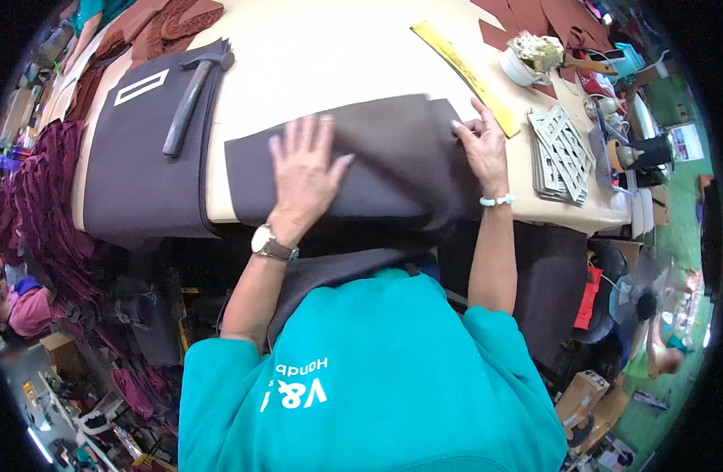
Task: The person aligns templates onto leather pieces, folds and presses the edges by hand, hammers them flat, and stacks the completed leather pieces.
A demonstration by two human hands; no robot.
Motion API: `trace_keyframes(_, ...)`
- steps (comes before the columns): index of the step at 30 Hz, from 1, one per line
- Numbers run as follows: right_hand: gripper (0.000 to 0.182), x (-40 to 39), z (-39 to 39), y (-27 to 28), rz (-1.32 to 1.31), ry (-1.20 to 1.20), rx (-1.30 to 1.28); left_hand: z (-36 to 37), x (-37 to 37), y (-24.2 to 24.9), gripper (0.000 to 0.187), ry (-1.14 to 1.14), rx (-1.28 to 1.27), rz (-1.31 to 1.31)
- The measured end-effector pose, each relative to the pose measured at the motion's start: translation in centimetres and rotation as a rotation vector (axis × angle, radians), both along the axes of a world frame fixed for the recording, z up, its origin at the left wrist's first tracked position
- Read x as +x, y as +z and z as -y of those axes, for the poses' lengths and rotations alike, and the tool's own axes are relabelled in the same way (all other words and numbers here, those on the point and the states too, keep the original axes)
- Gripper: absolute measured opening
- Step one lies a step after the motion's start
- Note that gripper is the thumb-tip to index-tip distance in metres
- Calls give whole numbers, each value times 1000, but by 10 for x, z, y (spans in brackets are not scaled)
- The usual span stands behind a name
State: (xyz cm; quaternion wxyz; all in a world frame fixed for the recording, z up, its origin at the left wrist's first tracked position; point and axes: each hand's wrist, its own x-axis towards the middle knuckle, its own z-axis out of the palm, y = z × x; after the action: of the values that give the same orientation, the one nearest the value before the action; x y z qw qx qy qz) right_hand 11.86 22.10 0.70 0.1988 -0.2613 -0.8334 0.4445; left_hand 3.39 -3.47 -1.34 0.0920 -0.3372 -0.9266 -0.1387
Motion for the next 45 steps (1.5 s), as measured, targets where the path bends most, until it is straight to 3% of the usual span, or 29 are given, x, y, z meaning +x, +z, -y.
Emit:
trace_keyframes(1,52,-3,9,3,-105,49,-23,9,-4,-5,58,143,40,36)
trace_keyframes(5,49,14,33,4,-229,-85,191,35,-6,-18,36,46,219,85)
trace_keyframes(6,47,21,37,9,-226,-114,140,32,-7,-14,32,11,241,96)
trace_keyframes(9,47,28,23,17,-321,-211,403,8,-19,8,31,-51,230,-209)
trace_keyframes(10,48,26,14,22,-332,-235,400,-1,-23,20,38,-47,128,-226)
trace_keyframes(13,51,7,-24,22,-252,-242,709,-38,-28,25,49,-39,227,-320)
trace_keyframes(16,53,-16,-59,-9,-224,-159,877,-56,-8,18,61,-187,217,-119)
trace_keyframes(19,49,-21,-77,-29,199,-147,1018,-54,7,-12,67,-322,81,46)
trace_keyframes(20,45,-25,-88,-37,163,-139,1080,-53,8,-16,68,-309,80,60)
trace_keyframes(23,38,-54,-95,-26,-10,-78,1031,-53,8,-20,68,-297,87,37)
trace_keyframes(25,42,-82,-111,-33,71,-98,955,-52,9,-21,67,-291,80,34)
trace_keyframes(26,53,-102,-150,-61,193,-29,1075,-52,9,-21,67,-287,79,33)
trace_keyframes(29,59,-119,-120,-30,483,-16,793,-53,8,-24,68,-276,79,31)
trace_keyframes(33,48,-118,-106,-10,282,-95,647,-53,9,-25,67,-276,90,28)
trace_keyframes(34,34,-122,-114,-13,223,-95,657,-54,9,-26,68,-277,93,26)
trace_keyframes(36,26,-128,-117,-3,10,-42,709,-53,9,-27,68,-275,103,33)
trace_keyframes(40,16,-130,-87,70,-426,68,808,-53,15,-23,68,-256,109,52)
trace_keyframes(42,17,-120,-67,105,-535,149,773,-50,25,-19,67,-253,134,41)
trace_keyframes(45,16,-84,-10,128,-426,210,613,-47,32,-9,64,-284,170,27)
